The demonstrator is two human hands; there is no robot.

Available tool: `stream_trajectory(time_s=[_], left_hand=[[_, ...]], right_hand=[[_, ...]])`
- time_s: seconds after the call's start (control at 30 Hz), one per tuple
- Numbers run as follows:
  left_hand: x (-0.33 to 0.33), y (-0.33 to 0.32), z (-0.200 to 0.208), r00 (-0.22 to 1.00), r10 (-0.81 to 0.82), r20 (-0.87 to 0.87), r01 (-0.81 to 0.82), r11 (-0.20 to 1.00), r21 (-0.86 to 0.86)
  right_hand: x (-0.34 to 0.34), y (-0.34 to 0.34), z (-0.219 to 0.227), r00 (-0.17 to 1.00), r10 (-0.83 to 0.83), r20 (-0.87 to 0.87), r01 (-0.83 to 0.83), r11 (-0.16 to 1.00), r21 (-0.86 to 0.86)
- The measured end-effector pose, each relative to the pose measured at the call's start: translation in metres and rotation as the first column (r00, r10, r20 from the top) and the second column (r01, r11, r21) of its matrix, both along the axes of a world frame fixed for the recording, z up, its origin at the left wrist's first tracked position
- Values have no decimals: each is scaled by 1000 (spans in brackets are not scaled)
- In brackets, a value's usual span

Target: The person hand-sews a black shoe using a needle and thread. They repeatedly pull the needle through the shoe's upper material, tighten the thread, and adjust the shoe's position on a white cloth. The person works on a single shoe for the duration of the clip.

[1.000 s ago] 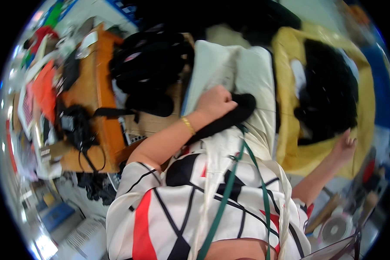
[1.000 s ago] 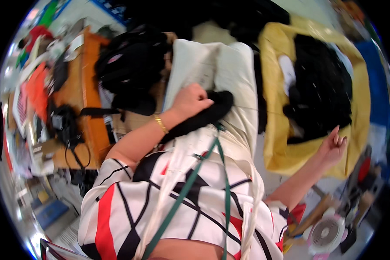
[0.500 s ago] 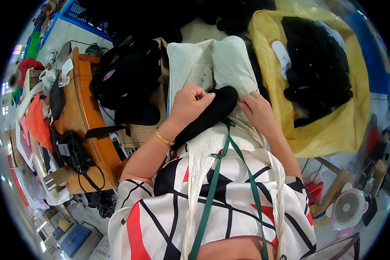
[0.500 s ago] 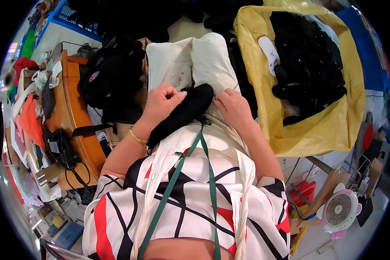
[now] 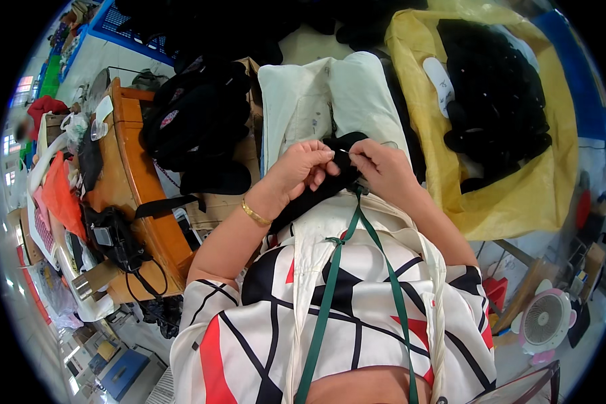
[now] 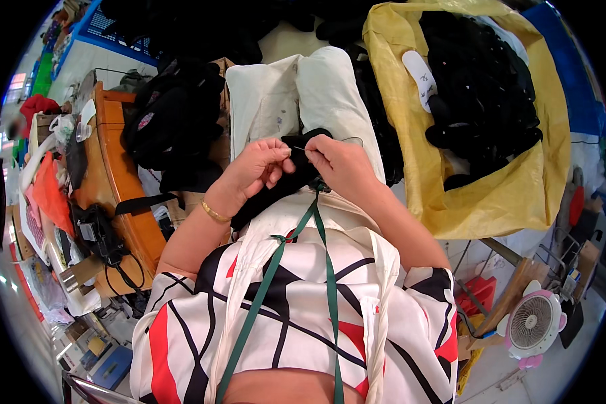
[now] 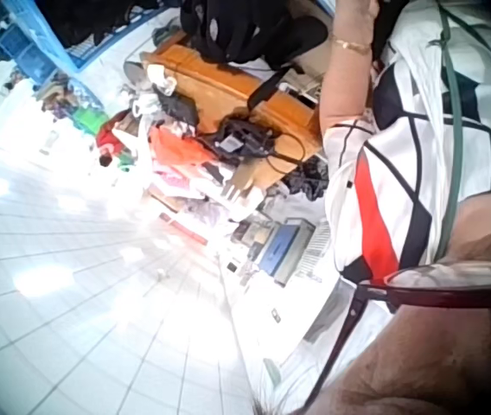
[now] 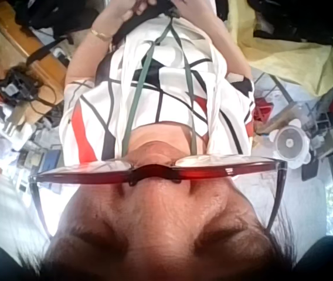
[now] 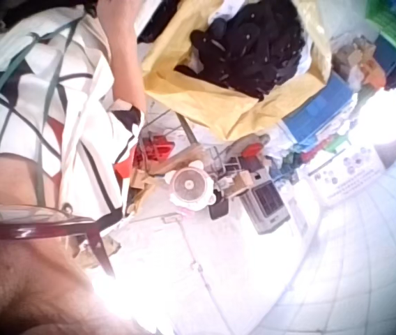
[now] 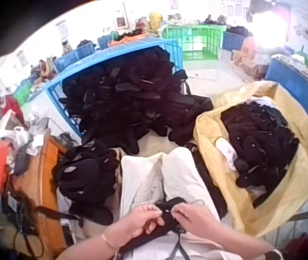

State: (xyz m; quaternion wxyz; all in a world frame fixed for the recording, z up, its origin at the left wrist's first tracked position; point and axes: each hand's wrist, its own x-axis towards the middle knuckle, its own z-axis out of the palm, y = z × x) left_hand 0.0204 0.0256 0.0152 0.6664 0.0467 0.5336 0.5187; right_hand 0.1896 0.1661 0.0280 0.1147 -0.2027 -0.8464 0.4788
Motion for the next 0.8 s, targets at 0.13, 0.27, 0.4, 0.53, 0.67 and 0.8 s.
stream_trajectory(time_s=[0.13,0.27,0.4,0.53,0.67,0.8], left_hand=[[3,-2,10,935,-148,-322,145,989,-33],[7,-6,-5,822,-88,-563,169,981,93],[-2,-1,-6,824,-106,-557,131,991,6],[0,-3,-16,886,-131,-445,160,987,27],[1,-3,-15,807,-154,-571,196,980,14],[0,-4,-14,662,-155,-734,222,975,-6]], right_hand=[[-16,0,-6,999,38,34,-46,953,299],[-22,2,-20,993,83,86,-112,897,427],[-22,4,-23,994,103,38,-110,943,315],[-27,-9,-28,991,32,-127,-11,987,161],[-30,-8,-29,981,-64,-181,14,964,-266],[-2,44,-8,882,-454,-125,128,487,-864]])
